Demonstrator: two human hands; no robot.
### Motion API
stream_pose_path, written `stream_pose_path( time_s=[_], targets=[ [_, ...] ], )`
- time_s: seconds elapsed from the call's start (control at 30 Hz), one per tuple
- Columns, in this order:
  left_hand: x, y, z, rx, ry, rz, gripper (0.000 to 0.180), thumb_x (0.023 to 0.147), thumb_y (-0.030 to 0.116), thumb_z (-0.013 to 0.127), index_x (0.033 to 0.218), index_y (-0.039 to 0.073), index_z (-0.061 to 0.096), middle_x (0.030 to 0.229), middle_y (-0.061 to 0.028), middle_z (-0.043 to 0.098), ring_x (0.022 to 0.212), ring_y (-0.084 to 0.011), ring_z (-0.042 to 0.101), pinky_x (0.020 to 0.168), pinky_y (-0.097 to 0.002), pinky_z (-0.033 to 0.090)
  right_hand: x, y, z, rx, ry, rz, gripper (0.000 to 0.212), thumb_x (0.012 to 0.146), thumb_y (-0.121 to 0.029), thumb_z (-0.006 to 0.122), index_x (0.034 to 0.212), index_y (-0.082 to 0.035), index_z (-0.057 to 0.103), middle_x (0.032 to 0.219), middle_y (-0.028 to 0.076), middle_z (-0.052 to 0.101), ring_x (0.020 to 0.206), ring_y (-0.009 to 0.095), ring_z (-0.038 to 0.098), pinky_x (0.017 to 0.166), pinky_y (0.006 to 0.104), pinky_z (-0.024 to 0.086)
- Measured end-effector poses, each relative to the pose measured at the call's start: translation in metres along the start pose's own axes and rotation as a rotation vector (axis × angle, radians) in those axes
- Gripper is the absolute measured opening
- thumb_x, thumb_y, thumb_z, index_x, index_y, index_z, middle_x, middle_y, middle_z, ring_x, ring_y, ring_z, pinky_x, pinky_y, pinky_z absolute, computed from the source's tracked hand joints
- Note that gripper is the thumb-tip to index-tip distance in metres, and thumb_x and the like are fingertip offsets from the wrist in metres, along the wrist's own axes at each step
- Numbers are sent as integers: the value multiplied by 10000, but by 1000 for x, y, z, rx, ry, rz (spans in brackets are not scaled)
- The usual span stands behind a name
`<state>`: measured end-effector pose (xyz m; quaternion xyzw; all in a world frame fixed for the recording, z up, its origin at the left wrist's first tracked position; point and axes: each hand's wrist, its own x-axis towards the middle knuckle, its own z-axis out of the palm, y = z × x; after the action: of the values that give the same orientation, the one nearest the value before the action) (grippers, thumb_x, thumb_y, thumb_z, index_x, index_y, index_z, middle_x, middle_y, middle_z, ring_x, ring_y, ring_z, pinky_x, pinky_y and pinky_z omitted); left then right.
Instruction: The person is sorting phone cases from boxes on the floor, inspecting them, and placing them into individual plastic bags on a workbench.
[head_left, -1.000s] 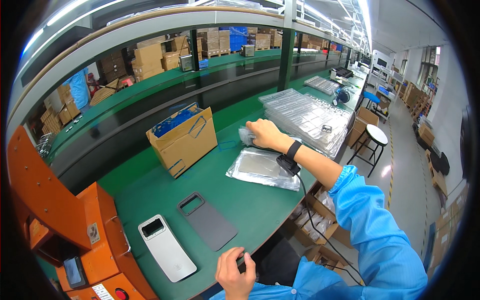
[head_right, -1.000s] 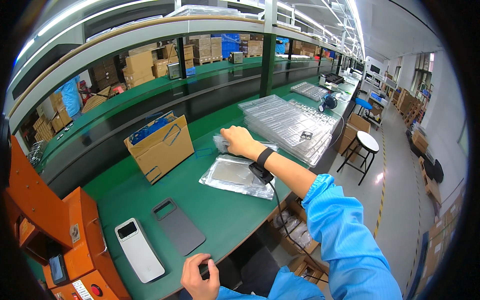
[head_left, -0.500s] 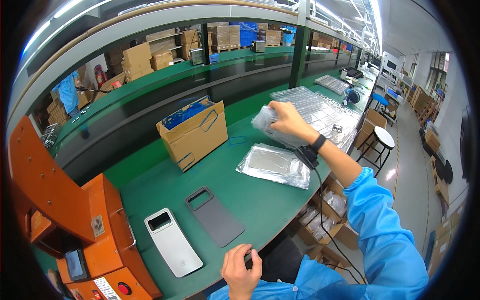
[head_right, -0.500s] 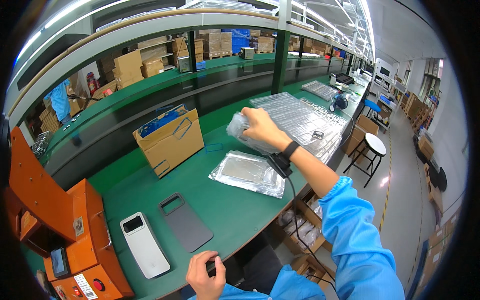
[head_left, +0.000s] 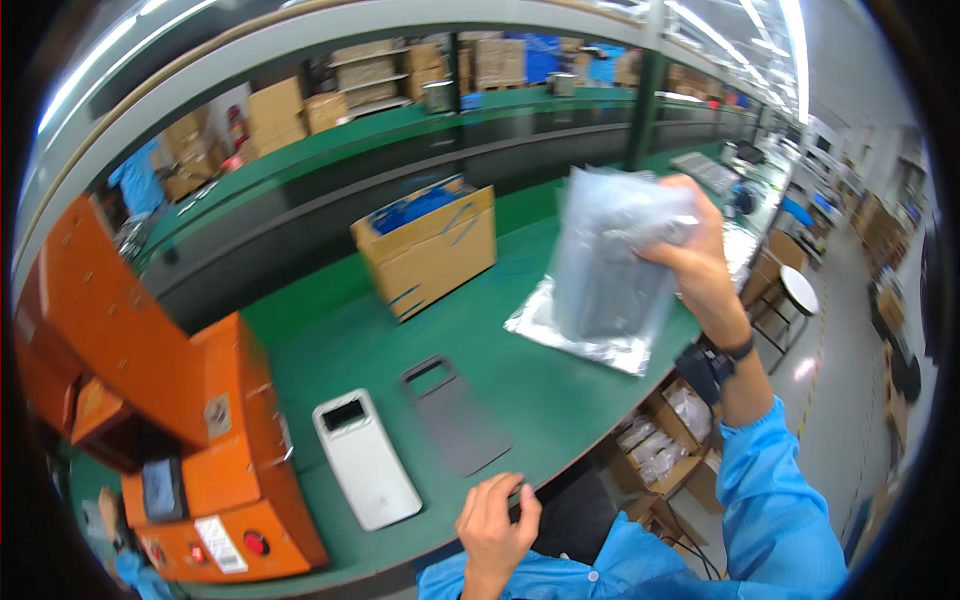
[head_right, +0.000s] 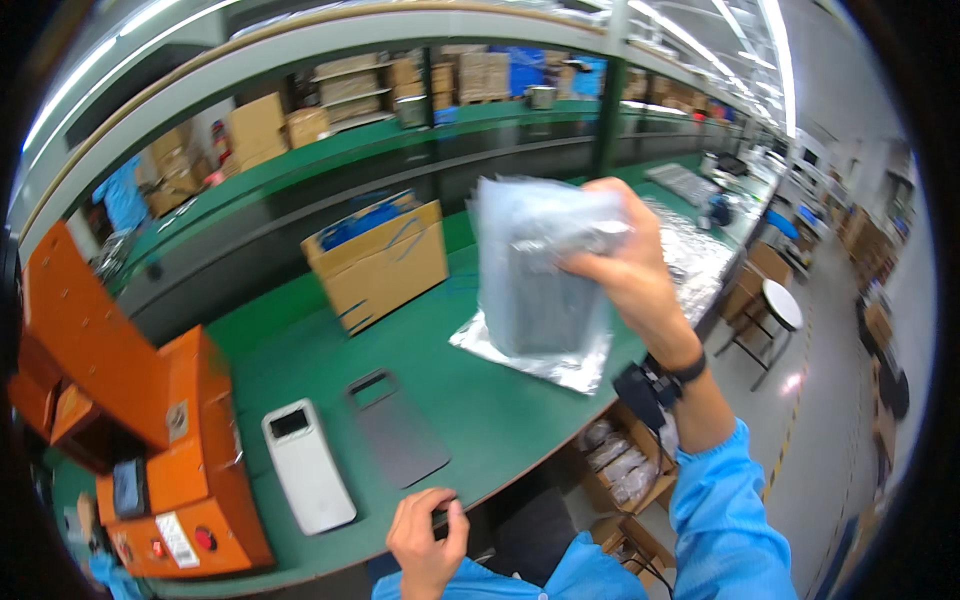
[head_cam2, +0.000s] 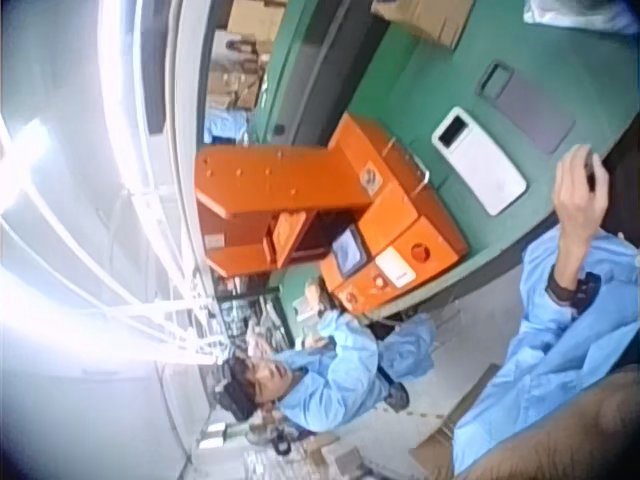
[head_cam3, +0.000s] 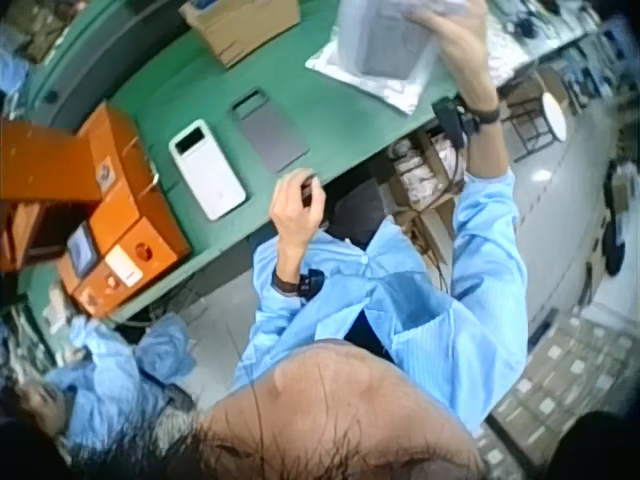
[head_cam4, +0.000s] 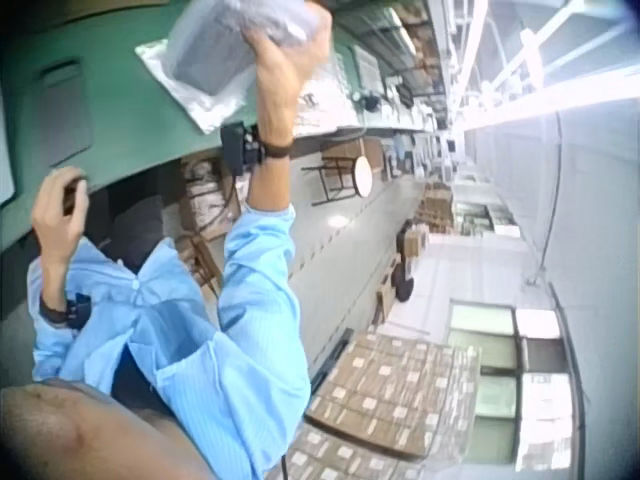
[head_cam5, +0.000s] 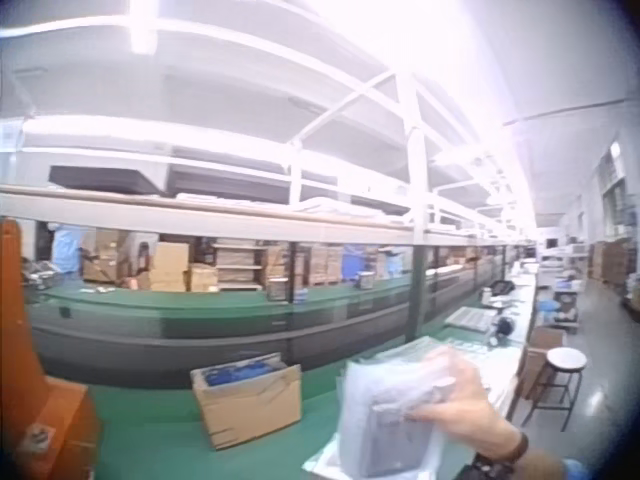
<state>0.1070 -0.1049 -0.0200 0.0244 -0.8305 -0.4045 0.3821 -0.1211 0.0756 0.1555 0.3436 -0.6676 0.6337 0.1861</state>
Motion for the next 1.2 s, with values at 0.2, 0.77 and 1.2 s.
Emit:
stream_pose_path(
  time_s=[0.2,0.77,1.2],
  targets=[
    [5,10,-14,-127,77,-5,413,713,126,794,1069,-3,629,1077,-150,648,965,-309,625,835,-373,518,-82,1,27,80,35,112,663,586,-195,809,1116,-60,433,1007,13,467,949,124,516,839,273,437],
    [34,29,36,-306,145,-148,881,727,91,770,1470,36,299,1434,-214,368,1339,-381,372,1112,-446,325,-140,75,-13,204,-164,141,694,669,-506,797,1043,-94,382,956,16,433,901,108,451,799,245,399],
    [26,29,48,-415,-3,-79,508,638,4,790,1095,9,569,1080,-154,650,963,-334,659,789,-373,536,-150,60,40,490,35,13,872,556,-511,910,1124,-133,366,865,60,511,740,200,556,630,297,488]
  ],
)
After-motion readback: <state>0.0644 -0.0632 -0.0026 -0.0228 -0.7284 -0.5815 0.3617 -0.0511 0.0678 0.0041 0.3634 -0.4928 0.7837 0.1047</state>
